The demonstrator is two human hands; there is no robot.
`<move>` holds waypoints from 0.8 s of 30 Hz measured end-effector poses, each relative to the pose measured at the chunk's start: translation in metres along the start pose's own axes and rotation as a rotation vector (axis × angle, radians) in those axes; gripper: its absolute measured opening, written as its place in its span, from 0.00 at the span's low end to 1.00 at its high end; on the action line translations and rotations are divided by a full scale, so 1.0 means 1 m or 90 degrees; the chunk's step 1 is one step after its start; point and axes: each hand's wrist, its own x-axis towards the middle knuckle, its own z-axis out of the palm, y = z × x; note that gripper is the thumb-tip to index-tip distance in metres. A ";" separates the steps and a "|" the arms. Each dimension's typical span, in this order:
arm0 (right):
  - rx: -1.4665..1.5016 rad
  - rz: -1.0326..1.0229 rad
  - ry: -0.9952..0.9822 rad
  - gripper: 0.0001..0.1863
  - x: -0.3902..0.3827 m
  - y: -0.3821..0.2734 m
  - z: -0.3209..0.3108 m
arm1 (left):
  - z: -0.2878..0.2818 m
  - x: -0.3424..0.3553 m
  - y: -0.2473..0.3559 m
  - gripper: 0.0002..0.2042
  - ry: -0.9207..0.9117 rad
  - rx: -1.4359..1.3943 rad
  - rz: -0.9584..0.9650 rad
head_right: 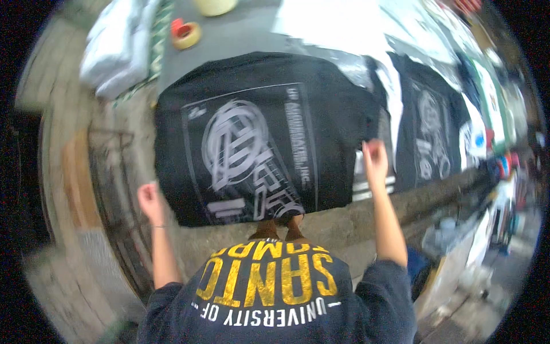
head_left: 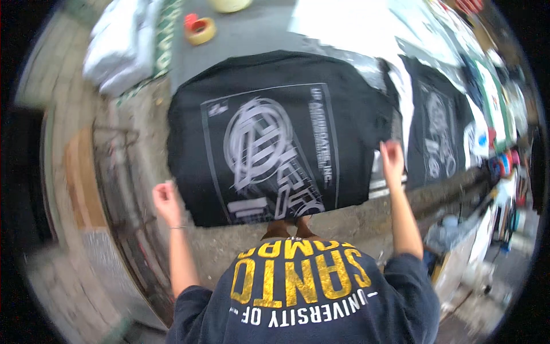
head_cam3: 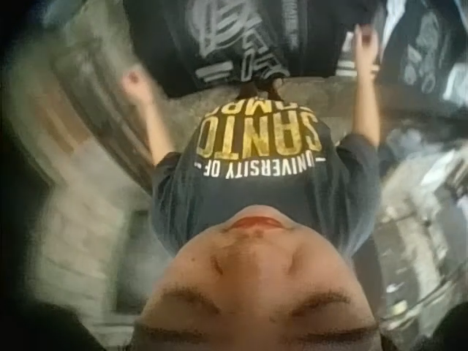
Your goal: The recorder is heat-pressing printed designs onto black and white t-shirts in a workshop.
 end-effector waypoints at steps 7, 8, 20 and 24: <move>0.107 0.203 -0.105 0.10 -0.146 0.022 -0.007 | 0.007 -0.138 0.010 0.10 -0.038 0.117 0.012; 0.041 0.215 -0.148 0.10 -0.144 0.021 -0.010 | 0.008 -0.138 0.021 0.12 -0.007 0.194 0.046; -0.031 0.054 0.000 0.14 -0.129 0.002 0.006 | 0.015 -0.119 0.018 0.16 0.056 0.283 -0.023; -0.214 0.111 -0.002 0.15 -0.129 -0.002 0.015 | 0.016 -0.109 0.008 0.17 0.068 0.339 0.059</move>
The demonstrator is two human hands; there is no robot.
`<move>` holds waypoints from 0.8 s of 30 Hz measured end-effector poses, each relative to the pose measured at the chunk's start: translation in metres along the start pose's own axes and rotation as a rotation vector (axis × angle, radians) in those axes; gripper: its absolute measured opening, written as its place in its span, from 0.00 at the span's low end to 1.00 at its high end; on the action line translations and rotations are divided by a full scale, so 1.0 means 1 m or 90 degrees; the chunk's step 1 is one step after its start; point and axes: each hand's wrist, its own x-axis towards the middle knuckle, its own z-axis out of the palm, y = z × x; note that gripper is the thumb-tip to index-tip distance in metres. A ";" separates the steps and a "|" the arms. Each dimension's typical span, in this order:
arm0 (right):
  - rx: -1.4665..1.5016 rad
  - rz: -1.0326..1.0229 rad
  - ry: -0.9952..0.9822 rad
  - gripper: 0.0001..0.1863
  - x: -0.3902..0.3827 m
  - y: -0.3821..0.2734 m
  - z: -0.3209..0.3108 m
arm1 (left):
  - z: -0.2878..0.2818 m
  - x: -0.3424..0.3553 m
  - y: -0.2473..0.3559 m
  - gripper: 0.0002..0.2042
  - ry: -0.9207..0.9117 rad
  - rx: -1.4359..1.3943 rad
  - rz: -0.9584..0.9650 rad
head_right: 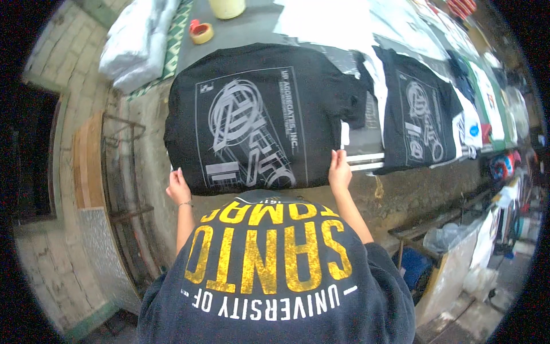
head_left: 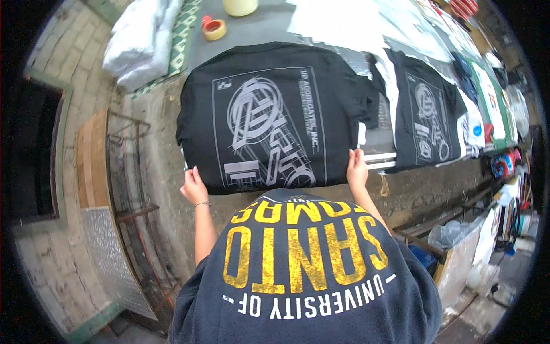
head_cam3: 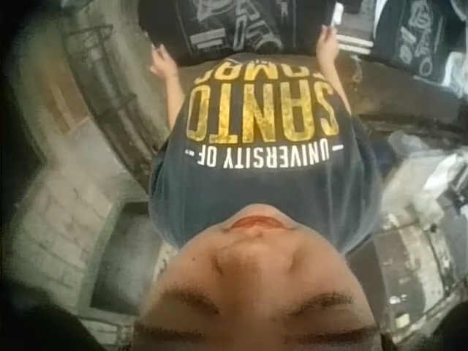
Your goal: The recorder is heat-pressing printed designs onto black and white t-shirts in a workshop.
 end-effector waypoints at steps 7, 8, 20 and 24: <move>0.586 0.085 -0.066 0.27 0.058 -0.025 -0.006 | 0.018 0.075 -0.008 0.21 -0.154 -0.538 -0.322; 0.585 0.090 -0.050 0.27 0.074 -0.026 -0.010 | 0.009 0.092 0.014 0.24 -0.228 -0.513 -0.387; 0.789 0.498 0.023 0.38 0.248 0.046 0.033 | 0.095 0.236 -0.023 0.27 -0.594 -0.499 -0.637; 0.805 0.235 0.301 0.41 0.212 -0.023 0.023 | 0.112 0.225 -0.113 0.11 -0.334 -0.388 -0.633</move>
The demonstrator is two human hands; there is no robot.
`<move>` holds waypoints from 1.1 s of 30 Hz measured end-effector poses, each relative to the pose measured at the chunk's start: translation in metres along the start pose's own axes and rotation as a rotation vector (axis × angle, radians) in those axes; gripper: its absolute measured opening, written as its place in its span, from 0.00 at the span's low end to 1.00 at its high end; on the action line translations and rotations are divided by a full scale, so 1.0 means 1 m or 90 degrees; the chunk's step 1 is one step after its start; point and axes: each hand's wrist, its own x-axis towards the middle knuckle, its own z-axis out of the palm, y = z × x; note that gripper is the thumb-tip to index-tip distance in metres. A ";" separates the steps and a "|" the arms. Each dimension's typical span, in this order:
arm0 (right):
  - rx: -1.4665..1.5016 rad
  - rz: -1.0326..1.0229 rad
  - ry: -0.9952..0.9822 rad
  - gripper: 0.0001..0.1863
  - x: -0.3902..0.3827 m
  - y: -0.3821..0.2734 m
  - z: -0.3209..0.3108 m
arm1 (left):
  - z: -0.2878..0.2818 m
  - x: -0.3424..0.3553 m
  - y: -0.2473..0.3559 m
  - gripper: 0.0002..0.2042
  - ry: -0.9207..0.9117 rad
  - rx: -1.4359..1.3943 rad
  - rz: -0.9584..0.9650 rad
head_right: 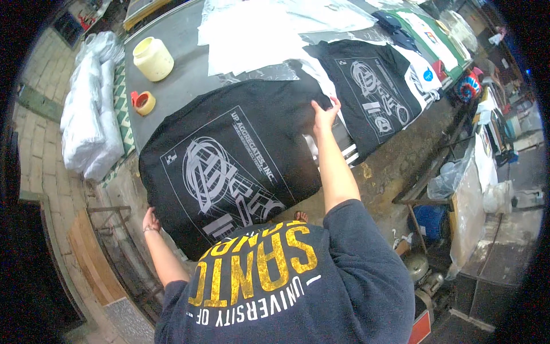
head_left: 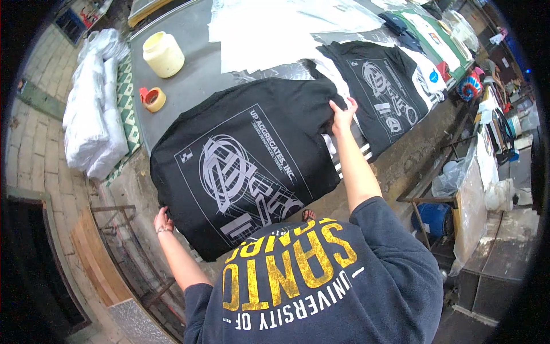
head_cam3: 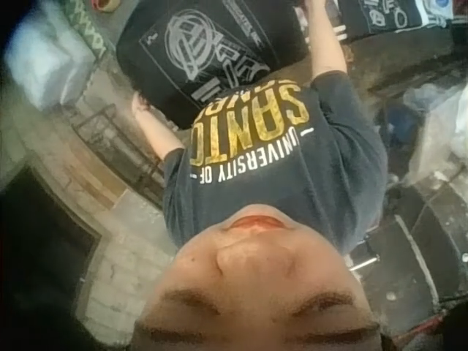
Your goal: The recorder is heat-pressing printed designs onto black and white t-shirts in a workshop.
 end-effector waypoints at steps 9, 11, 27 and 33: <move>-0.326 0.021 0.066 0.10 0.019 0.034 -0.055 | -0.052 0.022 -0.026 0.03 -0.046 -0.224 0.078; -0.313 0.152 -0.049 0.14 -0.010 0.023 -0.026 | -0.059 0.012 -0.042 0.03 -0.007 -0.251 0.046; -0.989 -0.334 0.298 0.19 -0.011 -0.036 -0.145 | 0.042 -0.093 0.003 0.18 0.351 0.287 0.394; -1.004 -0.457 0.053 0.08 0.005 -0.073 -0.216 | 0.161 -0.264 0.023 0.16 0.146 0.098 0.883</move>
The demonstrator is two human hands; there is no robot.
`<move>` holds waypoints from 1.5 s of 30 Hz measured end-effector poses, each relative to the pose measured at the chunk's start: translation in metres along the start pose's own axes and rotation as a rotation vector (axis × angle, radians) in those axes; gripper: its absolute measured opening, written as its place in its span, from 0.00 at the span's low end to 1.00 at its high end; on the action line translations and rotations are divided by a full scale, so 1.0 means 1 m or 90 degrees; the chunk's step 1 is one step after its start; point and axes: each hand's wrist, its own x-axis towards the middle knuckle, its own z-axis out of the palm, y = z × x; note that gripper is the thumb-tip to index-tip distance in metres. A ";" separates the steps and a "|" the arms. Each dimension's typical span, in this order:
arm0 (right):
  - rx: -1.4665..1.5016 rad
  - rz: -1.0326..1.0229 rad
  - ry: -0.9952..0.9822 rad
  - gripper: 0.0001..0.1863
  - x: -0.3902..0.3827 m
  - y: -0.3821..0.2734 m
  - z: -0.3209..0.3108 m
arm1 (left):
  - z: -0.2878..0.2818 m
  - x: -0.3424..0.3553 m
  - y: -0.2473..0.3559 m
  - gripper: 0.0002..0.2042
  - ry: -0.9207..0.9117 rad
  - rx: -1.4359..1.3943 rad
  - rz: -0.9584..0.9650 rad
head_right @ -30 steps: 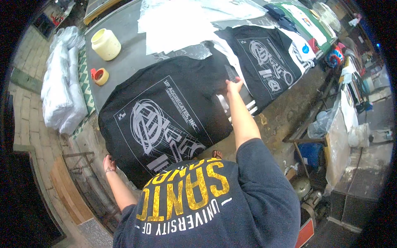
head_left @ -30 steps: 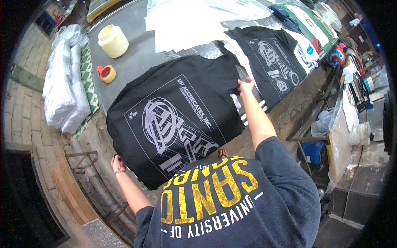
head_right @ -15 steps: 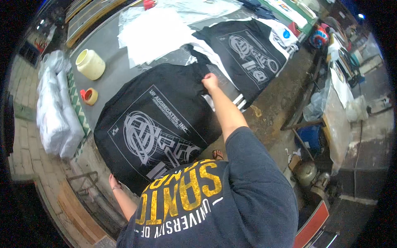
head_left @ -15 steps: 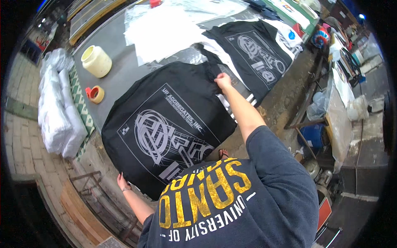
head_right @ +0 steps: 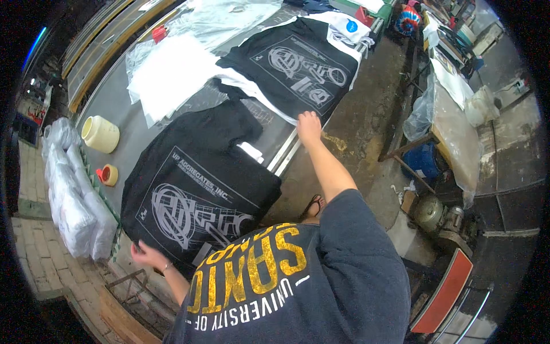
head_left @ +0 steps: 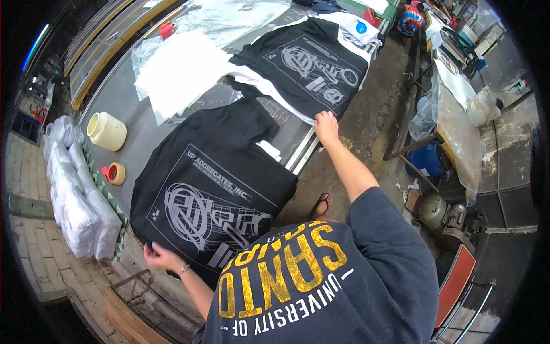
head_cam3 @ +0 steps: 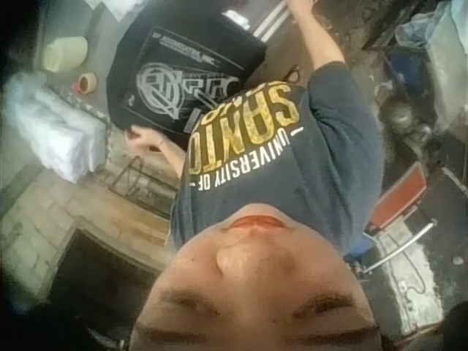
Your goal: The recorder is heat-pressing printed designs onto black and white t-shirts in a workshop.
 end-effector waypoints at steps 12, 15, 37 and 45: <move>0.757 0.136 -0.090 0.11 0.037 0.095 -0.098 | 0.230 -0.262 0.324 0.20 -1.006 -0.532 -0.288; 0.705 0.033 -0.254 0.10 0.011 0.097 -0.166 | 0.282 -0.301 0.380 0.31 -1.046 -0.551 -0.749; -0.204 0.441 0.217 0.13 -0.141 0.324 -0.371 | 0.234 -0.515 0.698 0.11 -1.166 -0.723 0.870; -0.676 0.886 0.491 0.18 -0.352 0.281 -0.462 | 0.189 -0.703 0.738 0.11 -1.023 -0.728 1.072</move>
